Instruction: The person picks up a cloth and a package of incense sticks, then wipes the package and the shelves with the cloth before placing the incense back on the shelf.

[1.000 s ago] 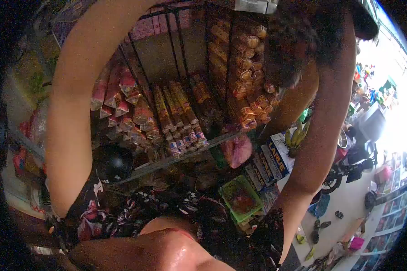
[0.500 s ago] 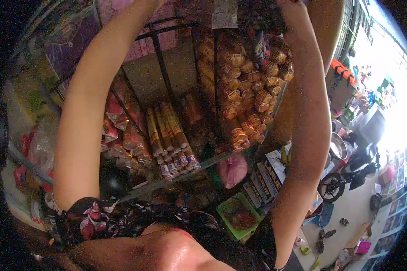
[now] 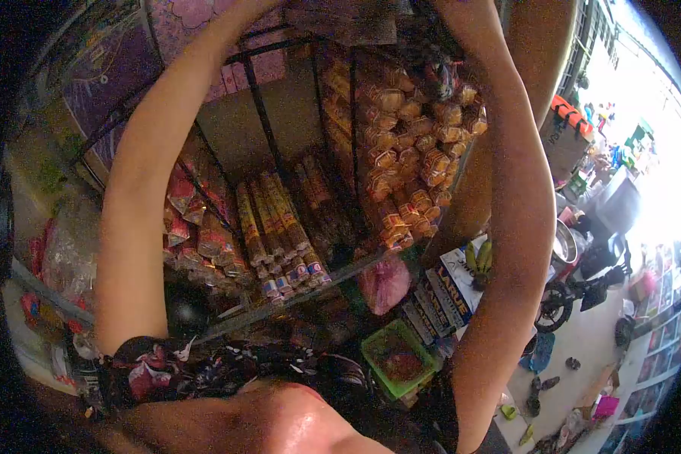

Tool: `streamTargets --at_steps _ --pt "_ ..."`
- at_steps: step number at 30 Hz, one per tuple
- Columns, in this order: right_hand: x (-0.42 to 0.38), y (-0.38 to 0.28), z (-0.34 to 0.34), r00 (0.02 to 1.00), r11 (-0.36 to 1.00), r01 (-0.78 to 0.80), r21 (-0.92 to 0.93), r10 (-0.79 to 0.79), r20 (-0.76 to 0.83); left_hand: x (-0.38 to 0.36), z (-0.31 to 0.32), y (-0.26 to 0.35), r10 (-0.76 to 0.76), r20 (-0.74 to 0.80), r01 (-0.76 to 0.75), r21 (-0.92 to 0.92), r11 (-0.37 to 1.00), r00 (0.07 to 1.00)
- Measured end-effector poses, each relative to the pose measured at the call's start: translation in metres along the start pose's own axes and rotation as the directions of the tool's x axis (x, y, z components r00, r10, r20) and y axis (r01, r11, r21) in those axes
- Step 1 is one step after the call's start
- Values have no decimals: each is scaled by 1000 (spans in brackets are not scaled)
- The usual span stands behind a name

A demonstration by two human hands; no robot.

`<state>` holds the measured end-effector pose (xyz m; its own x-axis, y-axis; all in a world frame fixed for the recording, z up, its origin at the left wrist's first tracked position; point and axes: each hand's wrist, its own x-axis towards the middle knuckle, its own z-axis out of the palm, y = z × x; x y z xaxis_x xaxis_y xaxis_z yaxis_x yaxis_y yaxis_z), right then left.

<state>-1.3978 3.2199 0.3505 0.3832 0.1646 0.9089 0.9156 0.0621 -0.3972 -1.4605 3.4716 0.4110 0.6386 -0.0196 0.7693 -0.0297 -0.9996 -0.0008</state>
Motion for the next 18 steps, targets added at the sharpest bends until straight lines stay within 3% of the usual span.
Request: streamTargets --at_steps 1,2,3,4,5,6,8,9,10,12,14,15,17,18 --pt "-11 6 -5 1000 1000 -8 -4 8 -6 -7 0 6 -111 18 112 -235 966 994" --pt "-27 16 -11 989 988 -142 54 145 -43 -21 3 13 -105 27 108 -240 965 994" --pt "-44 23 -15 958 956 -270 115 278 -69 -44 7 22 136 -73 -147 -192 970 988" --pt "-62 22 -12 884 862 -423 279 461 -82 -73 12 31 368 -161 -388 -120 914 916" --pt "-80 17 -8 792 714 -579 393 607 63 -103 16 41 580 -235 -601 -25 799 780" --pt "-99 12 -2 670 524 -710 470 708 223 -135 26 57 603 -227 -627 -51 777 765" --pt "-140 1 29 633 339 -670 660 726 270 -177 52 75 627 -221 -655 -84 751 747" --pt "-156 25 37 693 302 -683 665 556 459 -189 65 78 627 -138 -642 -165 749 767" --pt "-170 38 42 668 336 -719 608 574 473 -196 75 79 630 -55 -622 -241 745 775" --pt "-173 43 38 653 372 -743 556 588 478 -202 80 67 591 -74 -586 -271 763 803" --pt "-152 29 9 647 741 -671 29 566 511 -205 69 53 552 -88 -551 -297 780 829" --pt "-141 34 0 653 744 -667 34 562 507 -207 59 47 499 -61 -486 -359 797 864" --pt "-110 54 -15 921 959 -279 -58 284 265 -208 48 39 439 -31 -411 -413 813 898" --pt "-98 67 -20 921 960 -276 -53 280 271 -208 46 36 390 -30 -364 -434 824 920"
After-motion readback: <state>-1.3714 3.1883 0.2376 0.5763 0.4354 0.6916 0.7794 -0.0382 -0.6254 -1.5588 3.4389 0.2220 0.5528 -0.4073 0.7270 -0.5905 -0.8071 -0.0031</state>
